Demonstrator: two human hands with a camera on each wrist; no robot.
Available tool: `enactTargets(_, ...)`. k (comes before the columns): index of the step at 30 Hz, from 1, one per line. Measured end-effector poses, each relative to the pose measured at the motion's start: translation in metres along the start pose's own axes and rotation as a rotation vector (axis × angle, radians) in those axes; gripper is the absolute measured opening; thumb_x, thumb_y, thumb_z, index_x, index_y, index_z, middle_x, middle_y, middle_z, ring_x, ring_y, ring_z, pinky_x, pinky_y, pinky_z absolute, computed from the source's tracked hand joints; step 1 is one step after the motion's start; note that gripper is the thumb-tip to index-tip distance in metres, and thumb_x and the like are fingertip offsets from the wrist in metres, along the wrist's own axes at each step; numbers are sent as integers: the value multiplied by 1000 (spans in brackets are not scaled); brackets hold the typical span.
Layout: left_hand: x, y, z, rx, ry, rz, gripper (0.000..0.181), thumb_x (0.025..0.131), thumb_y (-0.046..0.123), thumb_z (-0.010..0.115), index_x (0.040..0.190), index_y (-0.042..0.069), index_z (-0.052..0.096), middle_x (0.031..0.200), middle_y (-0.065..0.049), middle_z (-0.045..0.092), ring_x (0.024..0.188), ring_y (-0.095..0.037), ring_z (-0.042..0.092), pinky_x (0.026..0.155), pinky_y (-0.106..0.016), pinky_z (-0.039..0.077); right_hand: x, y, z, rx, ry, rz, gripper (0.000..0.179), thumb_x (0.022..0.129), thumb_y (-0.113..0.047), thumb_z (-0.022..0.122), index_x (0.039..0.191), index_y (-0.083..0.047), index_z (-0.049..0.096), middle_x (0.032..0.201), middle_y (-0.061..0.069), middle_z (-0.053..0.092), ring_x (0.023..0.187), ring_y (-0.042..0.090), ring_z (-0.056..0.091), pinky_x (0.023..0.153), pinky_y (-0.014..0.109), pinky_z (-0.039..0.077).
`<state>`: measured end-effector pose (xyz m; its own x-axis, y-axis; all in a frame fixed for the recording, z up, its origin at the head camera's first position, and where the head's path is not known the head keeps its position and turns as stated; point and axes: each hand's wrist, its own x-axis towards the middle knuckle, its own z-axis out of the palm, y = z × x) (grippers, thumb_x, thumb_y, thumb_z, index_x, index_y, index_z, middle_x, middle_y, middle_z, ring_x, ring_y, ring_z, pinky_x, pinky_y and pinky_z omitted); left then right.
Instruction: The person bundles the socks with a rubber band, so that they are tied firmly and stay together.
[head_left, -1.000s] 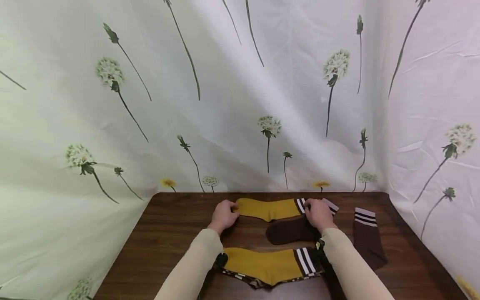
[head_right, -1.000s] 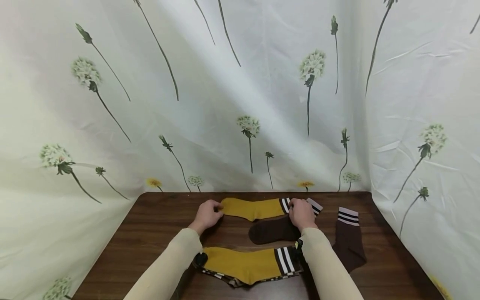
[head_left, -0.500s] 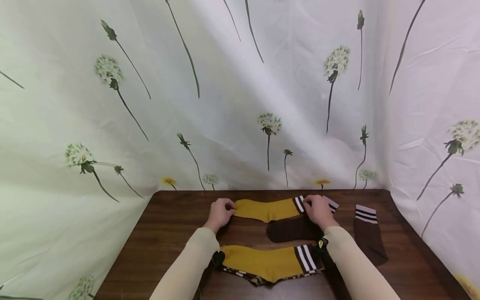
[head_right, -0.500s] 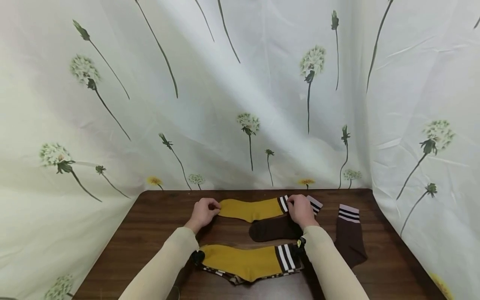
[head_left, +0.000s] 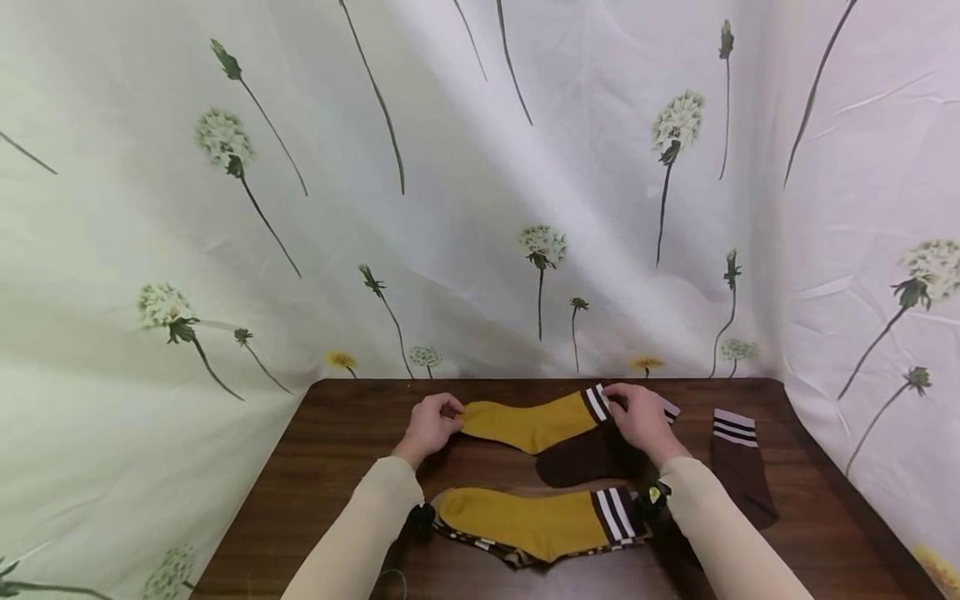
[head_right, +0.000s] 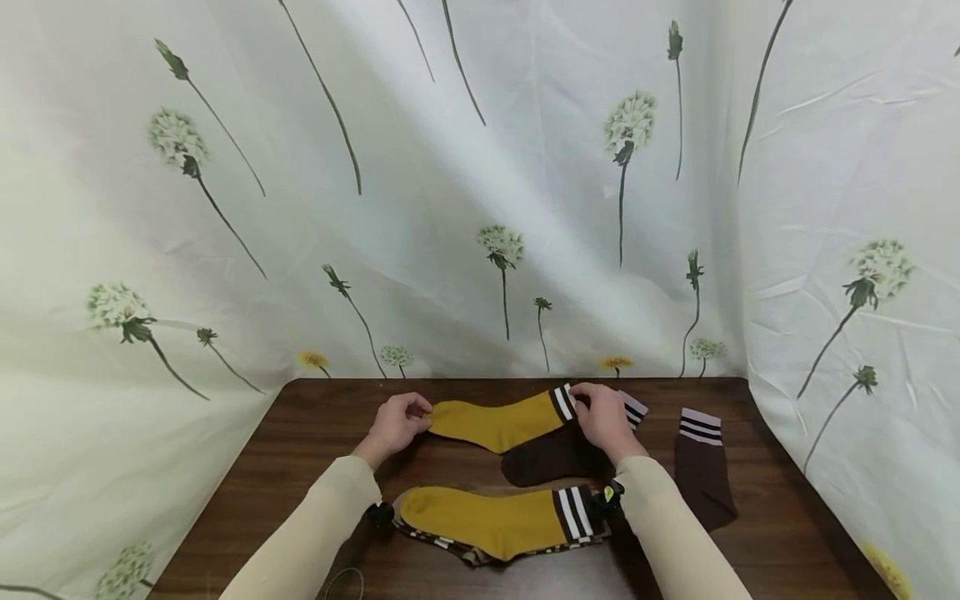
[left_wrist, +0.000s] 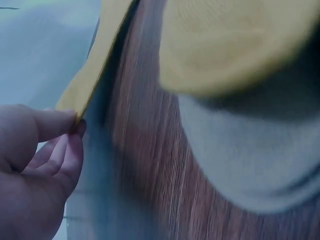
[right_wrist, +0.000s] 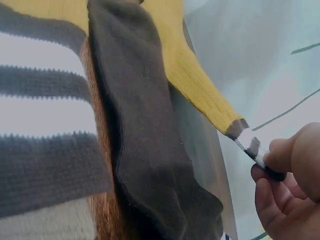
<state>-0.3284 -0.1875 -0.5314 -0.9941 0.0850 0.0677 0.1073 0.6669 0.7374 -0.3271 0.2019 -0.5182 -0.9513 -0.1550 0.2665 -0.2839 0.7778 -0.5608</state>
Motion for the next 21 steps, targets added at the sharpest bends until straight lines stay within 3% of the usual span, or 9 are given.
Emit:
enactTargets(3, -4, -1, -6, 14, -72, -2, 14, 90, 1, 80, 102, 8, 75, 98, -4, 73, 90, -19, 66, 85, -42, 57, -3, -1, -2, 3, 9, -29, 25, 100, -1, 66, 123, -3, 75, 117, 19, 74, 71, 20, 58, 65, 39, 48)
enactTargets(8, -12, 1, -13, -31, -203, 18, 22, 92, -2, 77, 111, 9, 75, 103, -5, 71, 92, -19, 62, 84, -41, 53, -9, -1, -6, -18, 15, -81, 25, 99, 1, 65, 122, -3, 75, 118, 18, 74, 93, 30, 69, 78, 50, 54)
enactTargets(15, -19, 2, -19, -89, -334, 70, 34, 95, -7, 69, 126, 7, 72, 108, -8, 69, 89, -20, 55, 77, -35, 48, -19, -6, -18, 13, 15, -92, 26, 100, 0, 65, 124, -4, 75, 120, 19, 72, 100, 35, 68, 86, 59, 52)
enactTargets(18, -22, 3, -22, -100, -378, 99, 37, 95, -8, 66, 129, 7, 71, 120, -12, 68, 93, -23, 54, 80, -38, 49, -23, -10, -23, 28, 21, -95, 27, 100, -1, 66, 125, -5, 74, 121, 19, 71, 105, 39, 68, 91, 67, 50)
enactTargets(21, -26, 5, -25, -93, -380, 137, 37, 96, -8, 66, 129, 8, 71, 134, -15, 65, 107, -26, 57, 91, -45, 49, -27, -14, -28, 33, 21, -114, 27, 100, -1, 66, 126, -5, 74, 123, 19, 71, 108, 40, 68, 92, 66, 51)
